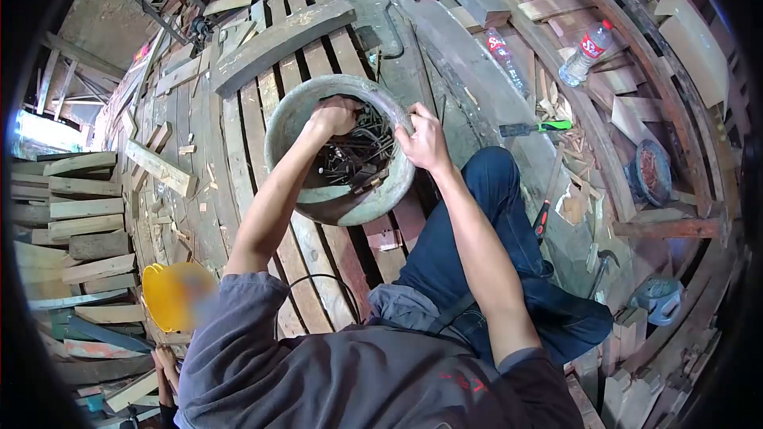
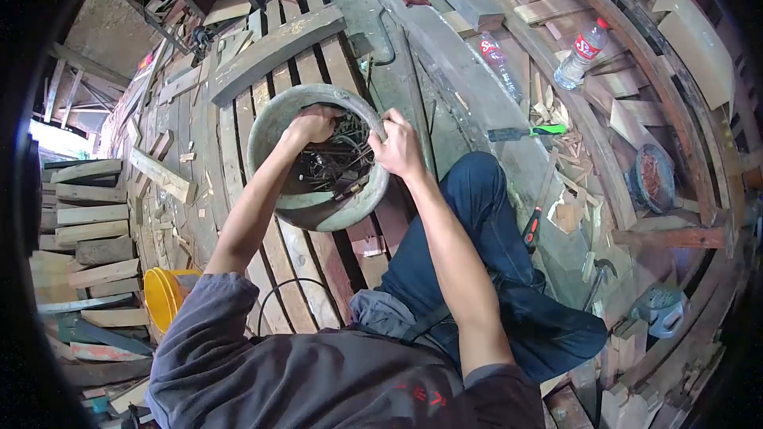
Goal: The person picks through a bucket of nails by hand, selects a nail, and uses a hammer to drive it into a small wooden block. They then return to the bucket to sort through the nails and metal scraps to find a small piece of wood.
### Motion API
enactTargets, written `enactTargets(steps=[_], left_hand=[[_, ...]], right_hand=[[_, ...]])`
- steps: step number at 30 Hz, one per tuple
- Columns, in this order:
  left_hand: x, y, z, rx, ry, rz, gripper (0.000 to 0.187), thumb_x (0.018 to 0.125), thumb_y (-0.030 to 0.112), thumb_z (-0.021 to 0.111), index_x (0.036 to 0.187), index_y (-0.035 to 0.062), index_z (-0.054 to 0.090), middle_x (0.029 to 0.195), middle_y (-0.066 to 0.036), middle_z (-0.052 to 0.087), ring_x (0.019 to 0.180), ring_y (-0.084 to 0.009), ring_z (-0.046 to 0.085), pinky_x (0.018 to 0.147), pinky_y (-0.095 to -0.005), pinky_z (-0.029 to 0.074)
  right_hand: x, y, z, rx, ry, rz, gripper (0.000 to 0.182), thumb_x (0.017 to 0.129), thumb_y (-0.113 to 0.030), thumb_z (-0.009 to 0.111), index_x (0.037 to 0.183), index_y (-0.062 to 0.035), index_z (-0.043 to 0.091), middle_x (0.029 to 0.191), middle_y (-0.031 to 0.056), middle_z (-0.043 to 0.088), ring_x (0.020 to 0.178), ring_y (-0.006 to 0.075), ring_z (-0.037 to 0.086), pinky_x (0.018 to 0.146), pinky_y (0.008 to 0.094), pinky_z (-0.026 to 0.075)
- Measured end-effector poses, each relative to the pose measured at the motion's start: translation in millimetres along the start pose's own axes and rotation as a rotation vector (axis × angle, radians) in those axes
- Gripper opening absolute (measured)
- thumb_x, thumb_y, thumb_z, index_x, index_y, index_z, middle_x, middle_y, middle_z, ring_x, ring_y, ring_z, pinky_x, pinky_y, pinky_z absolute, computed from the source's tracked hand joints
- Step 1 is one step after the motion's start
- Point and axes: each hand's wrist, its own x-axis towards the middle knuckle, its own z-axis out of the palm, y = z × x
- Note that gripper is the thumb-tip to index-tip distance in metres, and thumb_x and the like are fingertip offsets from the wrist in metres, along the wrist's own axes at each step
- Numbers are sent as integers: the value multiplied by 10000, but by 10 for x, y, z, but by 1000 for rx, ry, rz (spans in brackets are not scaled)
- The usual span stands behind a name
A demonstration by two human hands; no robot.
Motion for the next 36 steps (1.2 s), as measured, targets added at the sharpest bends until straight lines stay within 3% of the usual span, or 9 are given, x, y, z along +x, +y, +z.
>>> enactTargets(steps=[4, 7, 17, 21, 30, 31, 36], left_hand=[[21, -61, 62, 129, 75, 88, 369, 893, 245, 545, 1239, 226, 673, 987, -191, 708, 938, -368, 681, 888, -468, 533], [-96, 34, -117, 141, -4, 89, 377, 892, 237, 554, 1252, 227, 665, 957, -193, 707, 892, -371, 684, 837, -481, 549], [-377, 21, -107, 76, 151, 161, 379, 899, 213, 539, 1251, 141, 658, 816, -228, 688, 799, -397, 688, 752, -510, 555], [-361, 61, -131, 83, 121, 126, 360, 892, 212, 553, 1221, 122, 667, 802, -232, 683, 777, -406, 685, 737, -508, 555], [-176, 209, -196, 188, 9, 39, 535, 766, 479, 695, 1099, 60, 689, 964, -251, 688, 979, -378, 670, 870, -475, 535], [-173, 235, -242, 153, -43, 11, 522, 767, 454, 709, 1096, 49, 699, 1024, -249, 682, 1011, -380, 658, 893, -463, 522], [-231, 172, -199, 60, 29, 38, 499, 750, 409, 737, 1086, 41, 705, 1009, -251, 686, 994, -383, 662, 886, -464, 527]], right_hand=[[-20, -14, -9, -18, 11, -2, 231, 802, -128, 647, 722, 85, 607, 908, 229, 611, 767, 410, 626, 695, 449, 502], [-41, -2, -6, 2, 16, -20, 228, 801, -129, 647, 728, 84, 609, 912, 231, 613, 770, 412, 626, 694, 450, 500], [-23, -40, -20, 2, 10, -20, 208, 804, -124, 652, 763, 78, 627, 921, 230, 618, 780, 411, 633, 695, 452, 505], [-30, -49, -44, -8, -6, -34, 194, 807, -123, 655, 771, 67, 637, 921, 232, 616, 778, 413, 631, 696, 452, 506], [-82, -69, -33, 30, -8, -31, 205, 804, -122, 653, 758, 74, 617, 918, 228, 608, 776, 406, 626, 702, 450, 505], [-86, -68, -30, 27, -6, -28, 206, 803, -123, 653, 756, 74, 616, 923, 228, 607, 780, 406, 625, 704, 451, 505], [-113, -86, -29, 17, 11, -7, 212, 801, -128, 653, 742, 70, 605, 943, 229, 600, 792, 408, 620, 714, 459, 499]])
